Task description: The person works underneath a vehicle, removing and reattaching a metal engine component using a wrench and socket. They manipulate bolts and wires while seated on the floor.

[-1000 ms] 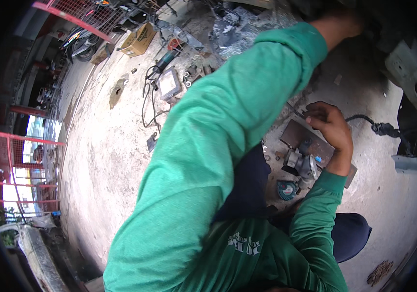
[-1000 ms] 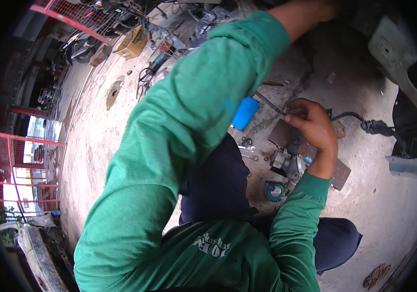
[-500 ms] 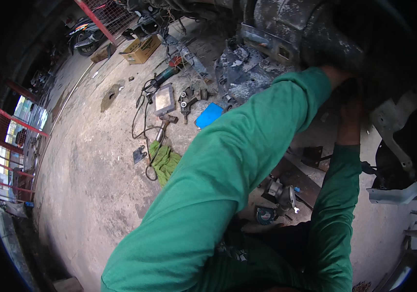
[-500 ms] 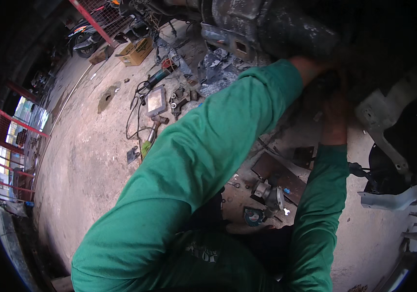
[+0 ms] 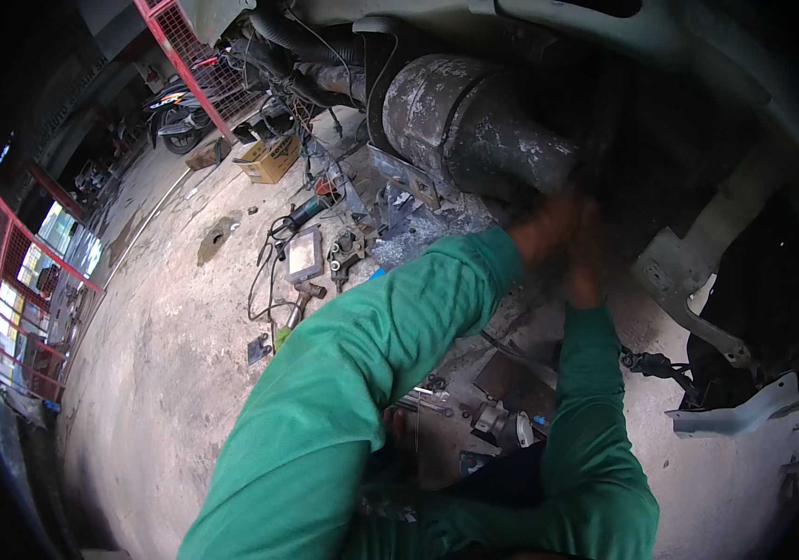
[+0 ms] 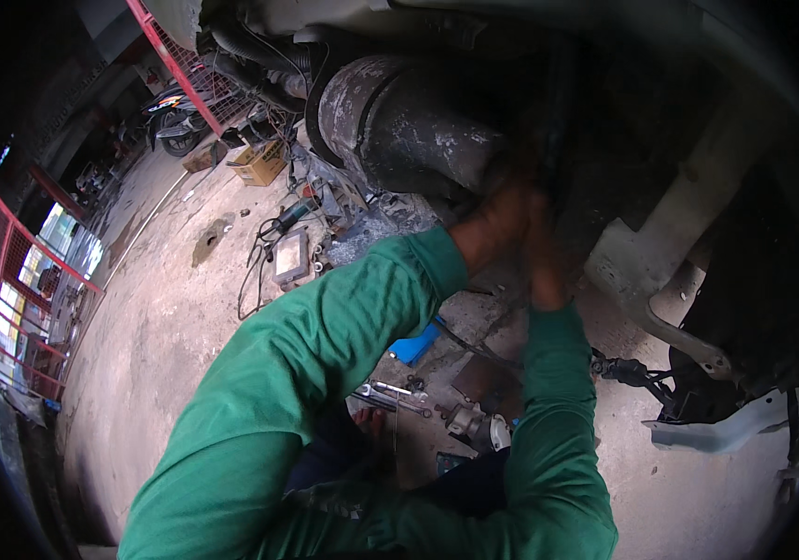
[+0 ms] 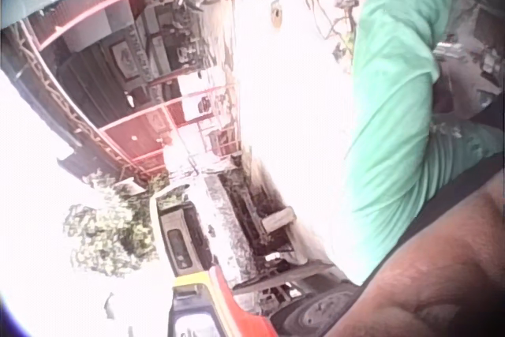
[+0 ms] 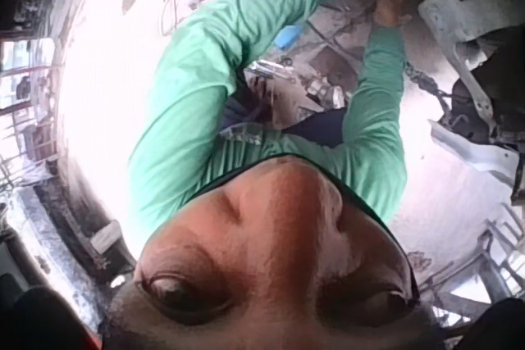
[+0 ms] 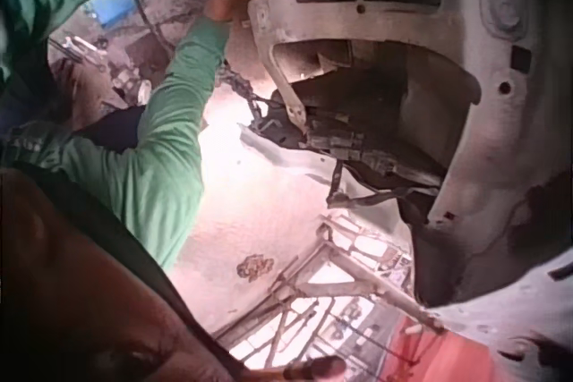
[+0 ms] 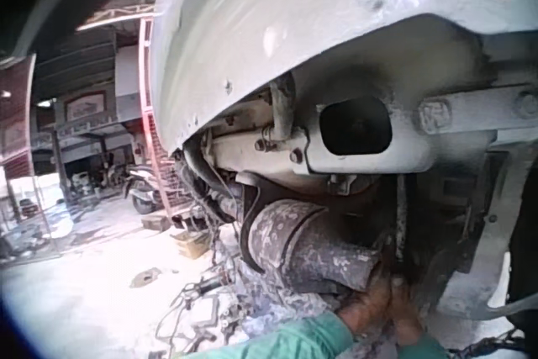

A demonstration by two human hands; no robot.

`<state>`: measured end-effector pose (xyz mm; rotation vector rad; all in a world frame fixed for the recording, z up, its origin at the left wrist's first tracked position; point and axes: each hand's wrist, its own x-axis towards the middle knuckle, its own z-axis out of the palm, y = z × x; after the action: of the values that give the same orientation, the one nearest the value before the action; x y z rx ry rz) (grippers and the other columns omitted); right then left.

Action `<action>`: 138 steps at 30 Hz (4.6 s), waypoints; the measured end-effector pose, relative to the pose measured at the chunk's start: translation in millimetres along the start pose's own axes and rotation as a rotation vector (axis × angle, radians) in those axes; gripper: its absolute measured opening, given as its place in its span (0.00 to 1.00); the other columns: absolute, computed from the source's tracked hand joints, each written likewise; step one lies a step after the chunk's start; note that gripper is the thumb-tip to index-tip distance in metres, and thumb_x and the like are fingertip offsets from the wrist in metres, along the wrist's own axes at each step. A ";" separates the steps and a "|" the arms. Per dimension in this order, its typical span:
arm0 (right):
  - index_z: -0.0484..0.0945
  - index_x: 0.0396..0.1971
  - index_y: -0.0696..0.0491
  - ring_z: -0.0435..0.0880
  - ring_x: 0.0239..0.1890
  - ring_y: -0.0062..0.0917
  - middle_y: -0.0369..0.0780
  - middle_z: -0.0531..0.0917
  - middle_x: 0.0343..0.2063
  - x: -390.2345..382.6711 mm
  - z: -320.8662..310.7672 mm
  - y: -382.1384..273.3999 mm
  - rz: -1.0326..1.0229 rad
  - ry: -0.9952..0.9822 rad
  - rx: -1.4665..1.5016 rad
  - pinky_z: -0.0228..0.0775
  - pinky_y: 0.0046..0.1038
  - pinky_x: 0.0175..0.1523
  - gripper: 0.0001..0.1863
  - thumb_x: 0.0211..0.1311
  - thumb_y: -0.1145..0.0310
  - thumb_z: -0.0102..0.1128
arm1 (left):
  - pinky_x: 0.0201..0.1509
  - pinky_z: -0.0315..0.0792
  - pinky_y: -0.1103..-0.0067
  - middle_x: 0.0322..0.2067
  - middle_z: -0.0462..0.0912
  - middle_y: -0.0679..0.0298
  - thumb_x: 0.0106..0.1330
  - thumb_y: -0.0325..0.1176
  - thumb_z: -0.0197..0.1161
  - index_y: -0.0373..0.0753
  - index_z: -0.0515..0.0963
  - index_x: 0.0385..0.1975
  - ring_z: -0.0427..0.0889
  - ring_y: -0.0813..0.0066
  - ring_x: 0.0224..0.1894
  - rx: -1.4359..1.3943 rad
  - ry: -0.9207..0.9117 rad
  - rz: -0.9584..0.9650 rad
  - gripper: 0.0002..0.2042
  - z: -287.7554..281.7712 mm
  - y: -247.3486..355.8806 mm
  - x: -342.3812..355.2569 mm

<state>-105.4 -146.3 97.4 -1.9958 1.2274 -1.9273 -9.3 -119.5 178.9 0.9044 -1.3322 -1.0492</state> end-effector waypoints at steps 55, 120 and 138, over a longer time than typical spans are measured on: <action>0.84 0.43 0.54 0.83 0.45 0.40 0.47 0.84 0.45 9.3 -9.2 69.7 0.275 -0.056 0.549 0.75 0.37 0.53 0.12 0.64 0.64 0.60 | 0.60 0.71 0.55 0.55 0.73 0.35 0.71 0.44 0.57 0.26 0.69 0.55 0.73 0.37 0.59 0.210 -0.077 0.042 0.25 8.7 35.0 -160.0; 0.70 0.65 0.56 0.71 0.67 0.46 0.53 0.73 0.63 -114.4 882.0 -713.5 0.750 -1.978 -0.193 0.63 0.43 0.70 0.38 0.58 0.50 0.69 | 0.50 0.79 0.69 0.46 0.85 0.49 0.64 0.41 0.70 0.34 0.77 0.54 0.87 0.58 0.45 0.233 0.349 -1.204 0.23 -1254.1 228.6 -307.0; 0.61 0.60 0.68 0.78 0.58 0.57 0.64 0.79 0.52 -186.6 1476.8 -292.6 0.944 -1.027 -0.709 0.71 0.45 0.64 0.44 0.56 0.50 0.68 | 0.57 0.75 0.65 0.52 0.81 0.50 0.65 0.44 0.69 0.34 0.74 0.59 0.81 0.52 0.55 0.298 -0.607 -1.019 0.27 -1548.1 26.3 -103.8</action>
<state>1349.4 -491.5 -159.1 -1.6173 1.9888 0.0164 1539.6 -116.0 84.5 1.6568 -1.5532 -2.0561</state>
